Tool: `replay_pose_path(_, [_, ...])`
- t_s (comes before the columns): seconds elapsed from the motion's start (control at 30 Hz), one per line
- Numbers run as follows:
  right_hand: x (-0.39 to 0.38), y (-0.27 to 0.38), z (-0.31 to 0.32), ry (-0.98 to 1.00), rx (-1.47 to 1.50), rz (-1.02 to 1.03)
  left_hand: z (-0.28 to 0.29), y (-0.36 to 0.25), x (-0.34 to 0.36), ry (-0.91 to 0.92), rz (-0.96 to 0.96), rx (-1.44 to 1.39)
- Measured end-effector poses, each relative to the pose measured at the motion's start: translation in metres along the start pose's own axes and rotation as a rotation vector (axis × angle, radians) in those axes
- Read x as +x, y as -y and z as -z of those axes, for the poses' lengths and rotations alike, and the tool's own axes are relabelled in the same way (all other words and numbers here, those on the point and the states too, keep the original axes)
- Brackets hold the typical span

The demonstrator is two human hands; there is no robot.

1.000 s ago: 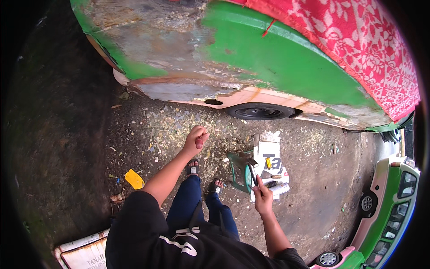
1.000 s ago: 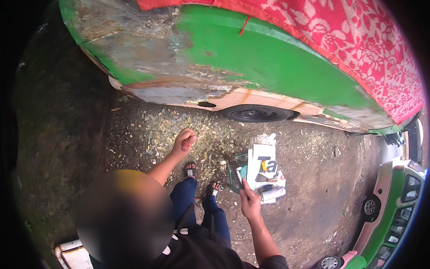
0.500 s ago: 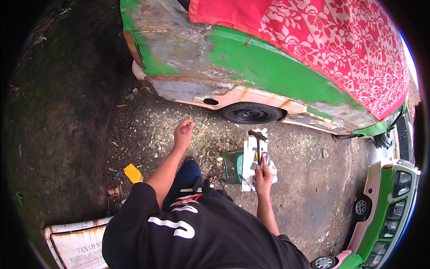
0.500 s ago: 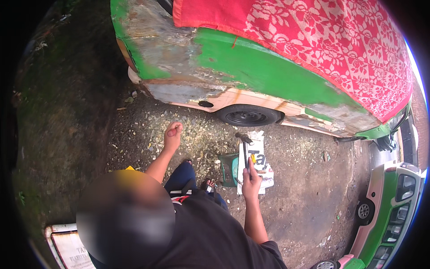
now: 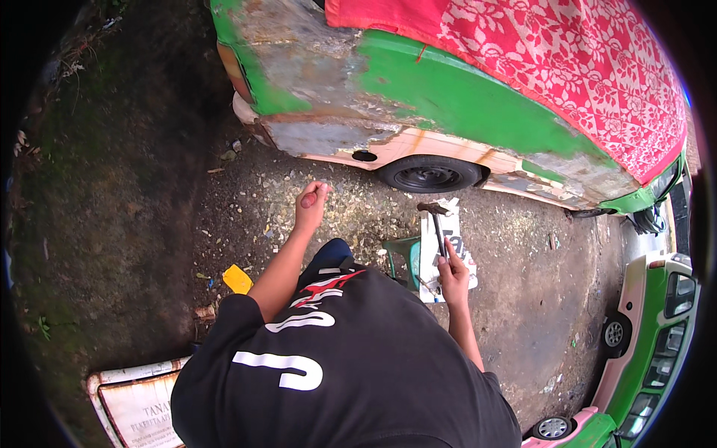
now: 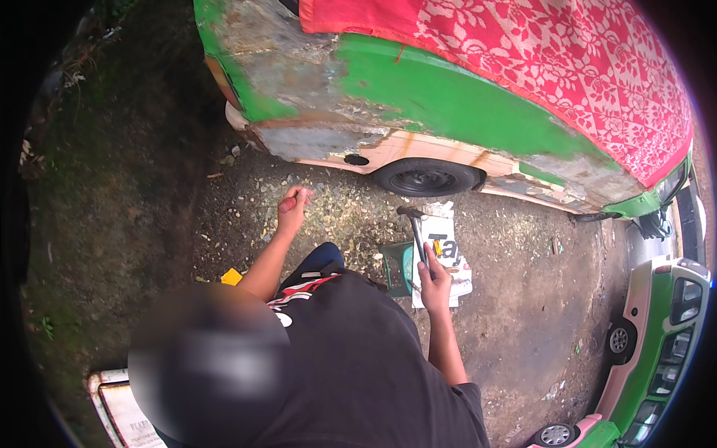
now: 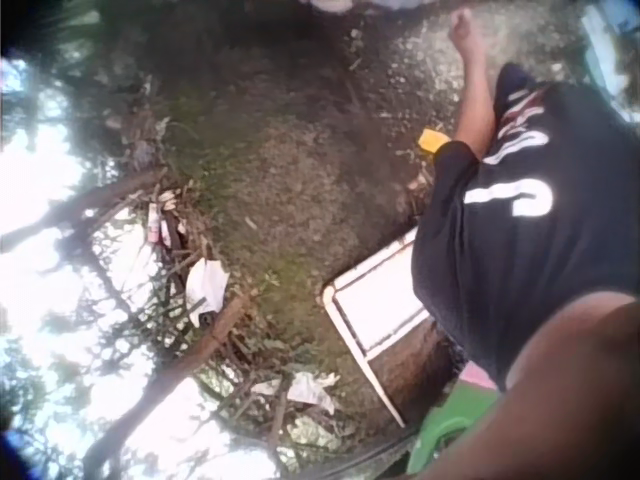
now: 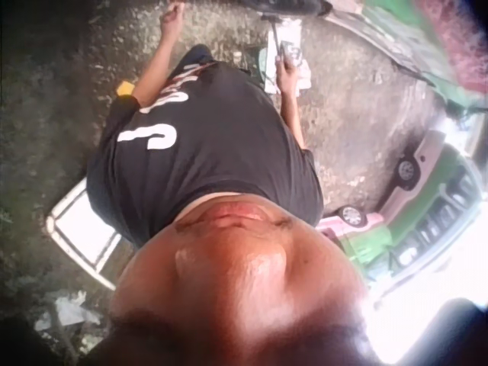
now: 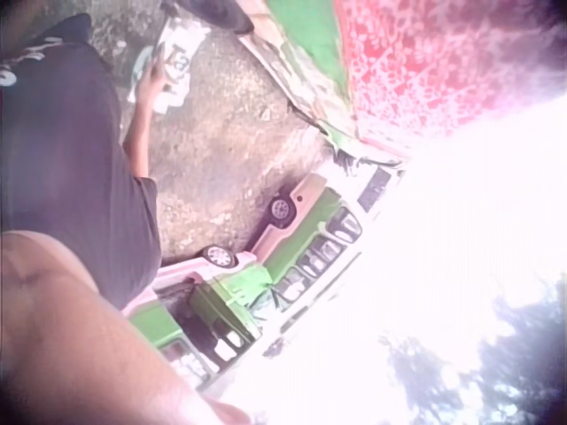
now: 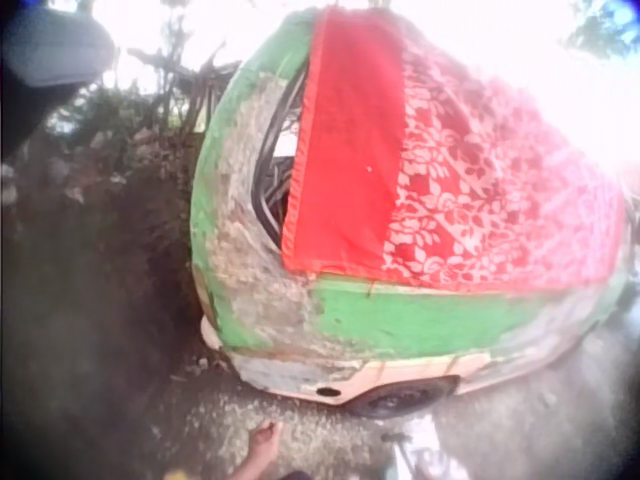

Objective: The person uses a hammer and a chisel to chip away at the lower edge of a green car panel, removing rust and old paint. The person repeatedly strikes the chisel to break up the material along the panel's bottom edge.

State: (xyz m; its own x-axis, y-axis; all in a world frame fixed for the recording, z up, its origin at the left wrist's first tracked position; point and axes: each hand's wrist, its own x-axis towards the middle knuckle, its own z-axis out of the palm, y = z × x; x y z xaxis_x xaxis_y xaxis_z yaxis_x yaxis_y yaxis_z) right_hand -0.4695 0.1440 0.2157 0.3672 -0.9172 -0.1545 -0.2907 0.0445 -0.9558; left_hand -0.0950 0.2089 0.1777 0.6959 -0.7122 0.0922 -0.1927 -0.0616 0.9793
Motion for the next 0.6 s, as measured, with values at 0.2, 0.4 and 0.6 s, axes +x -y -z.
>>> replay_pose_path(0.2, [0.015,0.017,-0.040,-0.025,0.153,-0.055,0.016,0.014,0.028,0.012,0.005,0.010])
replay_pose_path(0.4, [0.042,0.022,-0.069,-0.068,0.310,-0.148,0.037,0.046,0.066,0.073,0.029,-0.059])
replay_pose_path(0.6, [0.038,0.075,-0.123,-0.217,0.297,-0.283,0.064,0.061,0.113,0.271,-0.096,-0.081])
